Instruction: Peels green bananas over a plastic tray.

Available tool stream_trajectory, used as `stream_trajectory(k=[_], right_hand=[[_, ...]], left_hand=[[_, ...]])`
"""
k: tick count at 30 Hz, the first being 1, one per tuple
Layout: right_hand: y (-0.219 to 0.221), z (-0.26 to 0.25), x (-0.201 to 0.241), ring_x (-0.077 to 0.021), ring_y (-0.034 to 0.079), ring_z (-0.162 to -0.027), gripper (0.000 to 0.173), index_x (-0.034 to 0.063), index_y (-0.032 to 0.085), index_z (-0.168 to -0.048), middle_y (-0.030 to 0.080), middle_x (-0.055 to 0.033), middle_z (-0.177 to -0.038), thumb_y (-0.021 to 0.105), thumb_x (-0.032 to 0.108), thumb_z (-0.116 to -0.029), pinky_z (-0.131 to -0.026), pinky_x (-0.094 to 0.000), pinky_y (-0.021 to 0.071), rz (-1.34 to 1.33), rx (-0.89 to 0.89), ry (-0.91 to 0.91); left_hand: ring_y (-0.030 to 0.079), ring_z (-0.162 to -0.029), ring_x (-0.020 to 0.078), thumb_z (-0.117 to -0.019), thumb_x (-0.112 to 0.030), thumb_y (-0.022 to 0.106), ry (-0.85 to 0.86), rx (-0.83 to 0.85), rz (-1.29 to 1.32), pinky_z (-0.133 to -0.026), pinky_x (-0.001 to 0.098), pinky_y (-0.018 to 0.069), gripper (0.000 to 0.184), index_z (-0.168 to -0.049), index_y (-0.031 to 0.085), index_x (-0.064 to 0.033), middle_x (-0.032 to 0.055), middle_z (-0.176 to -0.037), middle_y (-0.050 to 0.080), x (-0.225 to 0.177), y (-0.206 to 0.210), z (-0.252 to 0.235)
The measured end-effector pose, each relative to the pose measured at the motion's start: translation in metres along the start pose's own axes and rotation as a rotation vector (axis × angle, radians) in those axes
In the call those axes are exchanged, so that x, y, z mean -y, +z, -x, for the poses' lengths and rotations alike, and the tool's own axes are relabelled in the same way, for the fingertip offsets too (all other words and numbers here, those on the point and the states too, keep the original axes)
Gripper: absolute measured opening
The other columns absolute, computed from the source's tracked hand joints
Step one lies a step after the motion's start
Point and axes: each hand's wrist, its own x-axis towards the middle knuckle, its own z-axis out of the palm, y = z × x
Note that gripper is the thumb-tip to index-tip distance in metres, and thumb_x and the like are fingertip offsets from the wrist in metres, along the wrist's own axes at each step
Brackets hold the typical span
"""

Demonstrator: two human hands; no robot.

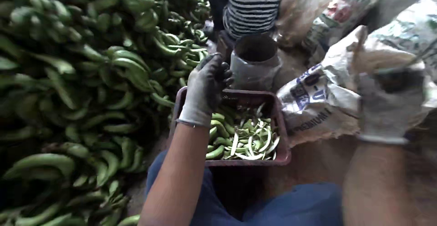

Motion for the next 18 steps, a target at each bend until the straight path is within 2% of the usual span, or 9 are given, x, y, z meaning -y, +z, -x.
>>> stream_trajectory(k=[1,3,5,8,9,12,14,16,18], right_hand=[[0.028,0.023,0.007,-0.0028,0.065,-0.094,0.046,0.0046,0.058,-0.126,0.066,-0.0003,-0.108,0.078,0.029,-0.0912,-0.084,-0.0248,0.0585,-0.150,0.094,0.016],[0.094,0.074,0.006,-0.0115,0.067,-0.077,0.034,0.0072,0.063,-0.117,0.069,-0.0028,-0.094,0.077,0.027,-0.0922,-0.069,-0.0362,0.0610,-0.268,0.389,0.190],[0.166,0.118,-0.006,-0.0261,0.070,-0.084,0.038,0.0069,0.065,-0.121,0.071,-0.0128,-0.100,0.074,0.030,-0.0930,-0.077,-0.0517,0.0607,-0.187,0.711,0.339],[0.259,0.182,-0.026,-0.0303,0.066,-0.118,0.054,0.0176,0.058,-0.144,0.068,-0.0135,-0.130,0.070,0.029,-0.0928,-0.102,-0.0558,0.0528,0.018,1.063,0.411],[0.277,0.201,-0.029,-0.0309,0.064,-0.122,0.061,0.0209,0.053,-0.150,0.066,-0.0126,-0.134,0.069,0.029,-0.0918,-0.105,-0.0570,0.0508,0.095,1.125,0.399],[0.295,0.230,-0.022,-0.0306,0.059,-0.131,0.068,0.0256,0.047,-0.154,0.062,-0.0100,-0.142,0.067,0.032,-0.0894,-0.109,-0.0586,0.0462,0.257,1.163,0.385],[0.292,0.228,-0.022,-0.0287,0.062,-0.126,0.059,0.0194,0.058,-0.143,0.066,-0.0108,-0.135,0.073,0.033,-0.0873,-0.108,-0.0550,0.0484,0.119,1.080,0.448],[0.280,0.212,-0.022,-0.0269,0.065,-0.117,0.059,0.0112,0.062,-0.137,0.068,-0.0134,-0.127,0.080,0.028,-0.0843,-0.102,-0.0503,0.0536,-0.093,0.972,0.521],[0.257,0.184,-0.019,-0.0252,0.066,-0.114,0.060,0.0104,0.063,-0.134,0.068,-0.0130,-0.124,0.084,0.024,-0.0795,-0.099,-0.0483,0.0554,-0.199,0.852,0.514]], left_hand=[[0.069,-0.083,0.0245,-0.1038,-0.025,0.058,0.011,-0.018,0.019,-0.075,0.0430,0.0611,0.033,-0.132,0.056,-0.0077,0.0124,-0.099,0.067,-0.004,-0.002,-0.002],[0.068,-0.080,0.0242,-0.1041,-0.024,0.057,0.025,-0.034,0.046,-0.074,0.0434,0.0608,0.030,-0.129,0.057,-0.0078,0.0116,-0.095,0.066,-0.009,-0.007,-0.004],[0.068,-0.081,0.0246,-0.1037,-0.025,0.058,0.027,-0.041,0.053,-0.076,0.0446,0.0606,0.030,-0.129,0.058,-0.0080,0.0117,-0.095,0.066,-0.010,-0.010,-0.004],[0.067,-0.080,0.0234,-0.1035,-0.024,0.059,0.018,-0.046,0.055,-0.075,0.0441,0.0602,0.028,-0.127,0.058,-0.0083,0.0110,-0.094,0.066,-0.008,-0.013,-0.005],[0.066,-0.078,0.0227,-0.1034,-0.024,0.058,0.016,-0.046,0.055,-0.073,0.0430,0.0599,0.027,-0.125,0.058,-0.0080,0.0105,-0.092,0.065,-0.007,-0.013,-0.006],[0.066,-0.076,0.0231,-0.1039,-0.025,0.058,0.027,-0.053,0.027,-0.071,0.0419,0.0594,0.029,-0.126,0.058,-0.0074,0.0118,-0.091,0.065,-0.009,-0.012,-0.007],[0.068,-0.078,0.0237,-0.1040,-0.026,0.059,0.046,-0.061,-0.044,-0.072,0.0417,0.0605,0.032,-0.130,0.058,-0.0074,0.0131,-0.095,0.068,-0.012,-0.011,-0.006],[0.068,-0.079,0.0222,-0.1043,-0.024,0.058,0.081,-0.047,-0.195,-0.071,0.0397,0.0604,0.031,-0.131,0.060,-0.0075,0.0118,-0.097,0.068,-0.012,-0.010,-0.003],[0.070,-0.092,0.0198,-0.1041,-0.026,0.057,0.114,0.035,-0.521,-0.079,0.0394,0.0610,0.038,-0.138,0.059,-0.0108,0.0094,-0.114,0.069,-0.010,-0.014,0.000]])
